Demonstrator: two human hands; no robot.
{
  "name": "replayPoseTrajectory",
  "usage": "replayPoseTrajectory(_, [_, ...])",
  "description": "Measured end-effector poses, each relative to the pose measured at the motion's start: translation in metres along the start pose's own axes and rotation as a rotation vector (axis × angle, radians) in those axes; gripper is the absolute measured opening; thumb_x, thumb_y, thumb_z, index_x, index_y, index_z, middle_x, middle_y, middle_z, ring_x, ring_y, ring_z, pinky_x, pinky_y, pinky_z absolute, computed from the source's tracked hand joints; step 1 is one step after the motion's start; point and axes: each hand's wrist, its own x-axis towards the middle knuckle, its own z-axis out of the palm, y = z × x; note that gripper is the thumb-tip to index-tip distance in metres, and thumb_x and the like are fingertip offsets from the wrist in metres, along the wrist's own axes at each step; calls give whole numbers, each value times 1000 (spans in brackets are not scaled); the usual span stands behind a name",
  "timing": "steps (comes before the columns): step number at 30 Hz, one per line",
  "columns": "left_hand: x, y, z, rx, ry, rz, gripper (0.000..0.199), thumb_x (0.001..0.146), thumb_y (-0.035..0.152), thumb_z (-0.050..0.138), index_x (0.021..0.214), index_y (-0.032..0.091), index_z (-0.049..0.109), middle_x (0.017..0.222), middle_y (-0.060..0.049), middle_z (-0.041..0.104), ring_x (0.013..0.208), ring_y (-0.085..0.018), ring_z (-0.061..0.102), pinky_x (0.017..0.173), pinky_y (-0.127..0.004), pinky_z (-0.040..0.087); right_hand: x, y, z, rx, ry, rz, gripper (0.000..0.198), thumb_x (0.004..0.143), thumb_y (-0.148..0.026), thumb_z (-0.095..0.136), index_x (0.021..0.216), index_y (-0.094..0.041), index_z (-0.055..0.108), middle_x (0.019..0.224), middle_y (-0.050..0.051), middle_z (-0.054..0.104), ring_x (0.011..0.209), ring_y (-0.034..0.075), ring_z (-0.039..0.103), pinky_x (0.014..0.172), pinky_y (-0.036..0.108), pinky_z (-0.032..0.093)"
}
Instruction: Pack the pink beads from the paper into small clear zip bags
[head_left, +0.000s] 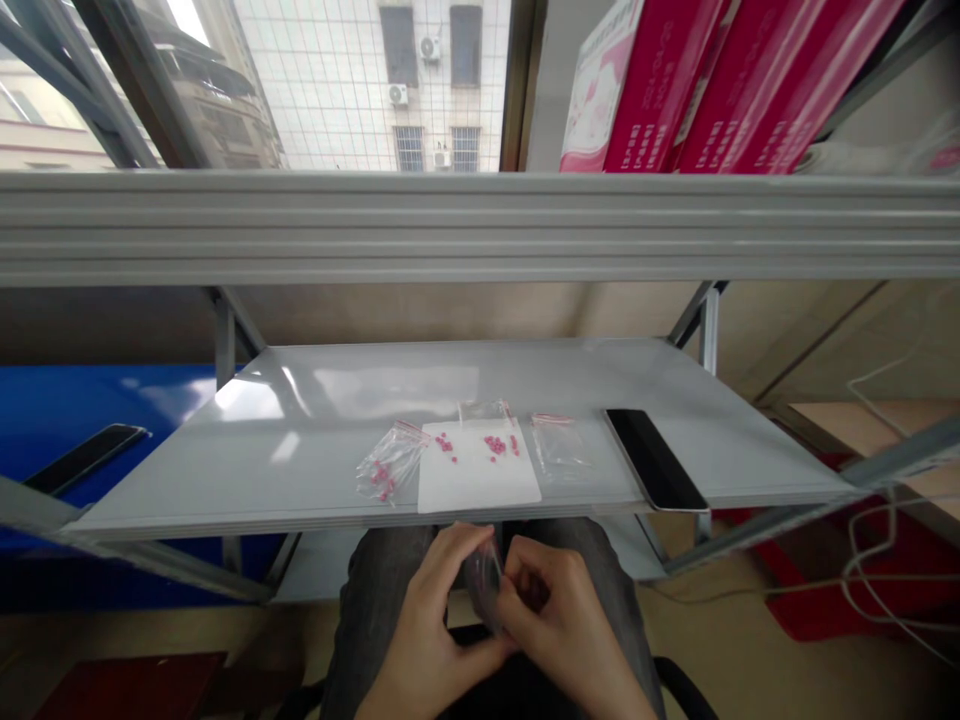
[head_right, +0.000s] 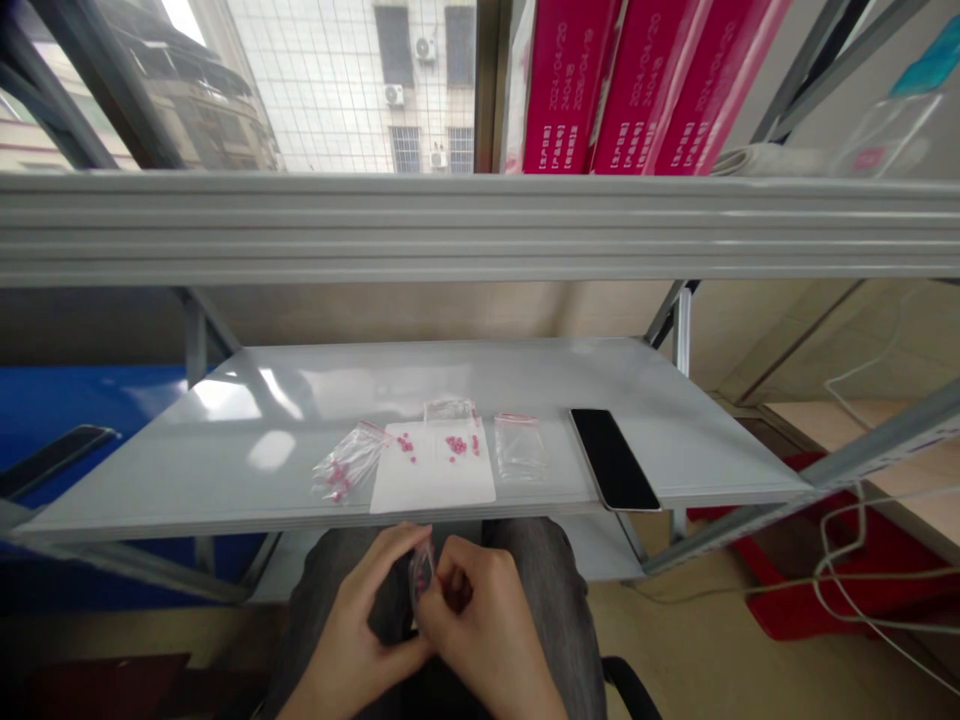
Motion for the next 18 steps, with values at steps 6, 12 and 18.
replayPoseTrajectory(6, [11, 8, -2, -114, 12, -31, 57, 63, 17, 80, 116, 26, 59, 106, -4, 66, 95, -22, 67, 81, -31, 55, 1, -3, -5, -15, 14, -5, 18, 72, -10, 51, 58, -19, 43, 52, -6, 42, 49, 8, 39, 47, 21, 25])
replayPoseTrajectory(12, [13, 7, -3, -89, 69, -9, 41, 68, 21, 79, 105, 23, 61, 97, -4, 65, 86, -21, 65, 76, -30, 52, 0, -5, -5, 0, 25, -22, 22, 83, -21, 53, 62, -19, 48, 55, -4, 46, 51, 10, 44, 48, 22, 28])
replayPoseTrajectory(18, [12, -1, -5, -547, -6, -203, 49, 68, 42, 82, 108, 20, 64, 93, -6, 63, 82, -19, 61, 71, -27, 48, -7, -8, -19, 81, 57, -237, 12, 91, -22, 50, 93, -20, 61, 85, 4, 63, 76, 17, 58, 66, 27, 45])
